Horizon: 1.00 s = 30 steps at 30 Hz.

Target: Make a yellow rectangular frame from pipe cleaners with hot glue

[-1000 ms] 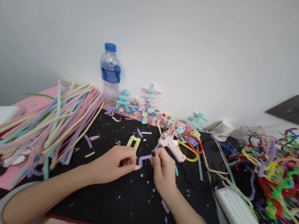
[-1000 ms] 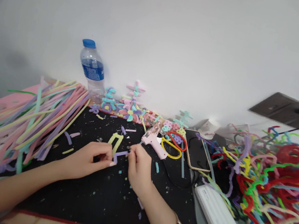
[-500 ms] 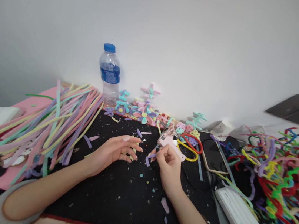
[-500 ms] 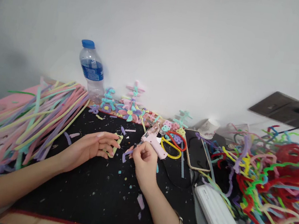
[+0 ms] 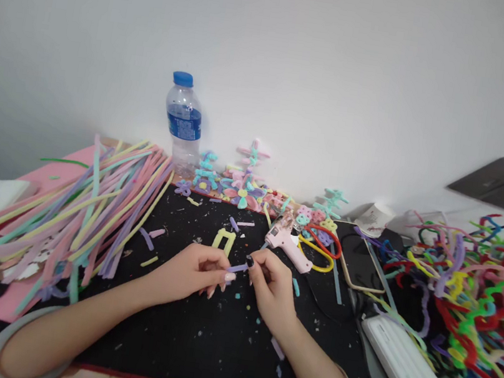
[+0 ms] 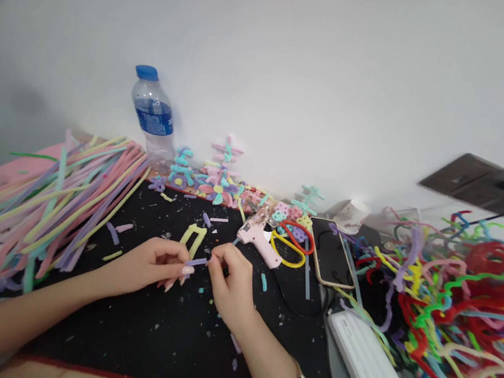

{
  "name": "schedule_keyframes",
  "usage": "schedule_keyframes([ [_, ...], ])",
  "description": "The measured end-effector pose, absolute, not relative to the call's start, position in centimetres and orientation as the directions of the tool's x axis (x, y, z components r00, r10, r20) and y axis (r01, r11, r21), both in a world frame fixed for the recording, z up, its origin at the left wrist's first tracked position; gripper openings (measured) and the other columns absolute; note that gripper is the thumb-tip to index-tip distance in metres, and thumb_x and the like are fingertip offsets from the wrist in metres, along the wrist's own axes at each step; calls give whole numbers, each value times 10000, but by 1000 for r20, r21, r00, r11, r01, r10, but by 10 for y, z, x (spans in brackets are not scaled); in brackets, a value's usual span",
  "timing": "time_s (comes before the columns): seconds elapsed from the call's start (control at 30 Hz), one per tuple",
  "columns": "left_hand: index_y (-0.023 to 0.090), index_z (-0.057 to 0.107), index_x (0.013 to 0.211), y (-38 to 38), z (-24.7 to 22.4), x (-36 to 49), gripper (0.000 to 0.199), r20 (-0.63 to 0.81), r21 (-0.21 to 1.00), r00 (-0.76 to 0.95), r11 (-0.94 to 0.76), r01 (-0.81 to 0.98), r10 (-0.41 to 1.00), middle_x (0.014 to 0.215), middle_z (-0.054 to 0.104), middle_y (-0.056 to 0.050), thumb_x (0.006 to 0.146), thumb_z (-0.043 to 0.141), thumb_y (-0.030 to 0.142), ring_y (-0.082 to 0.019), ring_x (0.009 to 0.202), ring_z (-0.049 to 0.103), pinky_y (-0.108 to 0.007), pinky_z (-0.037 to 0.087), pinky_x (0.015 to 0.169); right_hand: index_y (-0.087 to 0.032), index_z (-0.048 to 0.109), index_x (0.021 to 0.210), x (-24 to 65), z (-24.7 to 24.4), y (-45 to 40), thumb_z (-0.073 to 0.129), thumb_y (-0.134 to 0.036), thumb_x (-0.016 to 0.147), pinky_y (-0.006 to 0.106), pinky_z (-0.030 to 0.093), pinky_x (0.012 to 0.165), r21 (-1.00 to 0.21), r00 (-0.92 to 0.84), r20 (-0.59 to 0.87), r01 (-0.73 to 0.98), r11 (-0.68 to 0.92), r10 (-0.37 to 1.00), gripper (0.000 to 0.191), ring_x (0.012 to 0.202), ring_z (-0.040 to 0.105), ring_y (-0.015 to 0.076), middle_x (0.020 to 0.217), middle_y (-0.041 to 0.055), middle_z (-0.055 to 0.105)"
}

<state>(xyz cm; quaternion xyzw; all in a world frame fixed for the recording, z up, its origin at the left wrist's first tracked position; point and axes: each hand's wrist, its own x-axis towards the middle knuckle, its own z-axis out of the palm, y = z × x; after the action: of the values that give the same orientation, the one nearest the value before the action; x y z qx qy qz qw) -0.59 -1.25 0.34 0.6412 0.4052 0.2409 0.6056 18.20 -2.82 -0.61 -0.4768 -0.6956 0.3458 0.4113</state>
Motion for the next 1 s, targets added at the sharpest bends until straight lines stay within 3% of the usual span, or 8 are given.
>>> schedule_keyframes([
  [0.27, 139, 626, 746, -12, 3, -9, 201, -153, 962, 528, 4, 271, 835, 576, 583, 16, 796, 593, 331, -106, 522, 544, -193, 414, 498, -189, 465, 687, 181, -4, -28, 450, -171, 871, 237, 321, 563, -812, -301, 274, 436, 388, 913, 185, 598, 422, 118, 650, -21, 451],
  [0.6, 133, 695, 721, -11, 4, -11, 156, -298, 954, 687, 236, 186, 663, 568, 641, 2, 712, 697, 289, -121, 534, 610, -202, 467, 521, -186, 460, 694, 181, -2, -29, 458, -152, 861, 231, 347, 579, -822, -444, 291, 337, 459, 847, 170, 608, 450, 114, 665, -12, 485],
  [0.73, 131, 678, 709, -12, 1, -10, 150, -324, 941, 679, 299, 159, 659, 560, 645, 12, 682, 727, 270, -115, 524, 610, -216, 487, 549, -185, 467, 701, 180, -3, -30, 460, -149, 863, 232, 355, 588, -823, -477, 298, 310, 475, 827, 166, 622, 461, 116, 682, -6, 496],
  [1.0, 135, 595, 651, -15, 3, -7, 170, -279, 957, 603, 266, 112, 748, 505, 631, 30, 710, 706, 250, -95, 482, 587, -187, 451, 507, -185, 464, 699, 180, -1, -30, 447, -165, 879, 232, 341, 577, -823, -441, 311, 318, 470, 842, 182, 607, 433, 111, 663, -13, 467],
])
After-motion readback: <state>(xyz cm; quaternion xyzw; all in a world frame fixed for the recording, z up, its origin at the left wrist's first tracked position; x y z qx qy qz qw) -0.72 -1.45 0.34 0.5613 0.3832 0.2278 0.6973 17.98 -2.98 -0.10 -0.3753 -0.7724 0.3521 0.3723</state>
